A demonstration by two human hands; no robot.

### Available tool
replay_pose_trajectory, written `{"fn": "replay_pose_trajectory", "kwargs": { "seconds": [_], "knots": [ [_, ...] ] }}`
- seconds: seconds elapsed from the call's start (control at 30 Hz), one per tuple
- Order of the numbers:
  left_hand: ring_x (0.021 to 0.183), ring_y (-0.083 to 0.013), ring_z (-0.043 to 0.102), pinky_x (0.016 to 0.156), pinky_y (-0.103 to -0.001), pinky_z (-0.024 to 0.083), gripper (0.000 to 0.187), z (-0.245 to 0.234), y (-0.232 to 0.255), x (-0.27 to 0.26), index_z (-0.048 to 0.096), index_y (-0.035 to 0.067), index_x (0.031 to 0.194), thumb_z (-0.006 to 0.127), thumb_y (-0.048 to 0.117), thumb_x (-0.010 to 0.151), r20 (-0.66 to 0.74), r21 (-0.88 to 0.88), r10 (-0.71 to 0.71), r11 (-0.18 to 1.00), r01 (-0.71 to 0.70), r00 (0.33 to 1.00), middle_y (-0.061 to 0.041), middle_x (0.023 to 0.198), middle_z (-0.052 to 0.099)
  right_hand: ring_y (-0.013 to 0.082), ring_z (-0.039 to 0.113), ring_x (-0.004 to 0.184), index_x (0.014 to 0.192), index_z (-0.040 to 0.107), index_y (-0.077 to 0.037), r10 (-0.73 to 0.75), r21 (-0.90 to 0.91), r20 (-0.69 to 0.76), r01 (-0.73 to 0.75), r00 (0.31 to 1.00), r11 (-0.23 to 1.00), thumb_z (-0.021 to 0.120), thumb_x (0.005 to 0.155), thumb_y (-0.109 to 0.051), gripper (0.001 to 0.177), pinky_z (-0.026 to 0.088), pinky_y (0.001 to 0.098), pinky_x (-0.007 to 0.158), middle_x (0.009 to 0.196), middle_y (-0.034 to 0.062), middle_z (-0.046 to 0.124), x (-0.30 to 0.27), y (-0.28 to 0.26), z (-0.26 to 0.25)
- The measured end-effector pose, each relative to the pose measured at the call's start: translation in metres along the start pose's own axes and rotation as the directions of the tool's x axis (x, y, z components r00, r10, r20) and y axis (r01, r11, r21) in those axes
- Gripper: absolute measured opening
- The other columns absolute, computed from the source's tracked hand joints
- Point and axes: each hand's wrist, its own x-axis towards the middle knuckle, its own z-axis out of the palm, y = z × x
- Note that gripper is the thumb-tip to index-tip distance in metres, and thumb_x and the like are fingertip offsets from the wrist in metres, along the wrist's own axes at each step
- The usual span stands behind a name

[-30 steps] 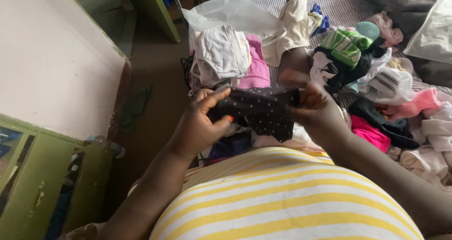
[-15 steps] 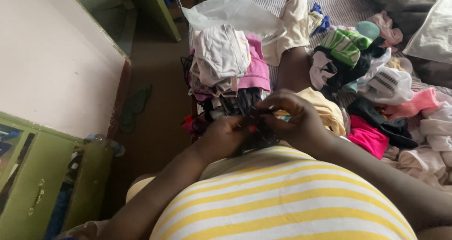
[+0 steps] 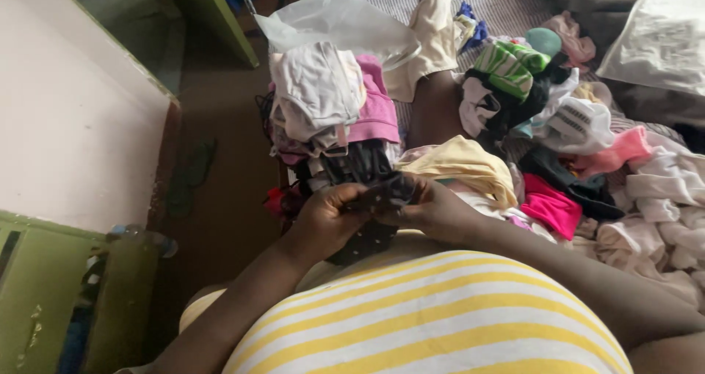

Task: The person sits on a bed and folds various pieces of clothing, including underwear and socks, by hand. They pick up each item, smooth it out, fold it, and place it into a growing stack on their lap.

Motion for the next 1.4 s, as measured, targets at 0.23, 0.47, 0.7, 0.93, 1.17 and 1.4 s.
{"fn": "replay_pose_trajectory", "kwargs": {
  "seconds": [0.23,0.47,0.7,0.93,1.17,1.4],
  "knots": [
    [0.089,-0.0188,0.064,0.082,-0.034,0.055,0.066,-0.008,0.006,-0.003,0.057,0.01,0.127,0.095,0.016,0.074,-0.065,-0.017,-0.172,0.985,0.171,0.983,-0.009,0.094,0.07,0.0244,0.076,0.068,0.095,0.07,-0.01,0.004,0.339,-0.244,0.082,0.97,0.937,0.068,0.086,0.007,0.02,0.064,0.0377,0.056,0.081,0.0096,0.072,0.013,-0.002,-0.023],
    [0.106,-0.0216,0.065,0.098,-0.04,0.052,0.035,-0.015,0.005,0.004,0.073,0.017,0.122,0.066,0.008,0.089,-0.156,0.175,-0.208,0.956,0.234,0.966,-0.006,0.105,0.072,0.0248,0.076,0.079,0.1,0.075,-0.013,0.134,0.484,-0.234,-0.004,0.963,0.875,0.077,0.084,-0.006,0.018,0.062,0.0366,0.069,0.092,0.0077,0.077,0.003,0.004,-0.007],
    [0.136,-0.0531,0.047,0.115,-0.064,0.036,0.104,0.016,0.051,-0.005,0.021,0.018,0.165,0.083,0.022,0.082,0.107,0.374,-0.026,0.927,-0.016,0.994,-0.031,0.148,0.052,0.0215,0.075,0.073,0.089,0.074,-0.014,0.166,0.508,-0.378,0.055,0.911,0.859,0.084,0.084,-0.011,0.011,0.063,0.0352,0.066,0.081,0.0062,0.075,0.002,-0.035,0.018],
    [0.127,-0.0405,0.061,0.107,-0.052,0.05,0.076,0.012,0.023,0.058,0.044,0.024,0.158,0.055,-0.002,0.087,0.114,0.582,0.128,0.795,-0.171,0.985,-0.017,0.137,0.066,0.0175,0.069,0.078,0.095,0.067,-0.013,-0.116,0.205,-0.646,0.319,0.754,0.925,0.075,0.084,0.0,0.019,0.058,0.0297,0.067,0.082,0.0039,0.066,0.01,-0.035,-0.07],
    [0.144,-0.0305,0.045,0.116,-0.057,0.03,0.095,0.052,-0.049,0.096,0.033,0.029,0.164,0.058,0.012,0.074,0.346,0.788,0.435,0.346,-0.509,0.831,-0.004,0.163,0.042,0.0391,0.068,0.097,0.123,0.063,-0.009,-0.648,-0.842,-0.477,-0.097,0.594,0.53,0.084,0.074,-0.013,0.054,0.054,0.0493,0.077,0.101,0.0213,0.067,-0.037,-0.013,-0.145],
    [0.148,-0.0316,0.04,0.12,-0.057,0.023,0.066,0.059,-0.044,0.088,0.039,0.029,0.16,0.048,0.039,0.095,0.449,0.677,0.373,0.452,-0.582,0.812,-0.007,0.162,0.043,0.0424,0.069,0.107,0.121,0.074,-0.011,-0.636,-0.934,0.11,0.298,0.764,0.196,0.071,0.084,-0.015,0.038,0.056,0.0511,0.088,0.117,0.0176,0.072,-0.03,-0.034,-0.121]
  ]
}}
